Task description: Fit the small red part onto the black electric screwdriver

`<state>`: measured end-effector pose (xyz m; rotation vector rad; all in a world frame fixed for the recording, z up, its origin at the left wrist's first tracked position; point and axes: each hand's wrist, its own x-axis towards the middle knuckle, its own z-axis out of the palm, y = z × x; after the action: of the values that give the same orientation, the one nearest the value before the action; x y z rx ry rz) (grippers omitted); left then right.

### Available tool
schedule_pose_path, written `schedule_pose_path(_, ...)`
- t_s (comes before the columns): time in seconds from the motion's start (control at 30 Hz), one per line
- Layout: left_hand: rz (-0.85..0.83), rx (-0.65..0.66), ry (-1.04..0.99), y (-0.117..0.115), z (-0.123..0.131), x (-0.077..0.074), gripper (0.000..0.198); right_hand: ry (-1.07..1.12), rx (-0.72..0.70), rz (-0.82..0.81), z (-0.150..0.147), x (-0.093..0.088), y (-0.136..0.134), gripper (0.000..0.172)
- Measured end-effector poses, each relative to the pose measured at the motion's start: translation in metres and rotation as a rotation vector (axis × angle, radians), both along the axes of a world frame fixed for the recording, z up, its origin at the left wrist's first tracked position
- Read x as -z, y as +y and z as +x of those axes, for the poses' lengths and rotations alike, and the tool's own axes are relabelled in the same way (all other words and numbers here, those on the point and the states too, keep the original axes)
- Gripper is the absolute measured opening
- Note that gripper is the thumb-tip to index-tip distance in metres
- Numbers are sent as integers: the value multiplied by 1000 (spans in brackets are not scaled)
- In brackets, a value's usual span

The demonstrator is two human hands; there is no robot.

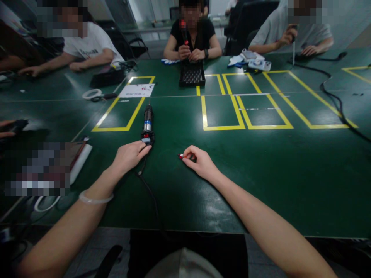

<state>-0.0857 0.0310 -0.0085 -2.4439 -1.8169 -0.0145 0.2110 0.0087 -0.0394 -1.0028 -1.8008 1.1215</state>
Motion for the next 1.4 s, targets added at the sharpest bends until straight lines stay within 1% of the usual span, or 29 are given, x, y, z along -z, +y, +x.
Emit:
schedule_pose_path(0.13,-32,172,-42,-7,13,1,47,-60,-7,105,1,0,0,5)
schedule_pose_path(0.27,-70,351,-78,-14,28,2,42,-172,-13,238,2,-3,-1,7)
schedule_pose_path(0.37,-115,452,-90,-18,37,0,41,-269,-19,317,2,-4,-3,6)
schedule_pose_path(0.57,-249,545,-169,-23,41,-7,37,-409,-11,463,-3,-1,-7,5)
schedule_pose_path(0.67,-312,579,-198,-24,40,-10,37,-460,-34,523,-5,-1,-9,3)
schedule_pose_path(0.77,-350,592,-215,-25,39,-13,37,-503,-66,582,-7,0,-10,7)
schedule_pose_path(0.97,-345,575,-205,-26,40,-15,37,-516,-31,627,-9,2,-8,17)
schedule_pose_path(1.07,-301,515,-180,-30,42,-14,40,-490,-50,604,-8,3,-8,19)
schedule_pose_path(1.13,-269,424,-153,-33,45,-13,43,-480,-72,591,-8,3,-8,18)
schedule_pose_path(1.2,-242,308,-116,-37,49,-12,46,-485,-80,587,-8,3,-8,17)
schedule_pose_path(1.3,-209,129,-65,-43,57,-13,50,-507,-62,595,-12,1,-7,18)
schedule_pose_path(1.4,-166,9,-25,-49,68,-14,54,-530,-43,610,-17,-1,-6,19)
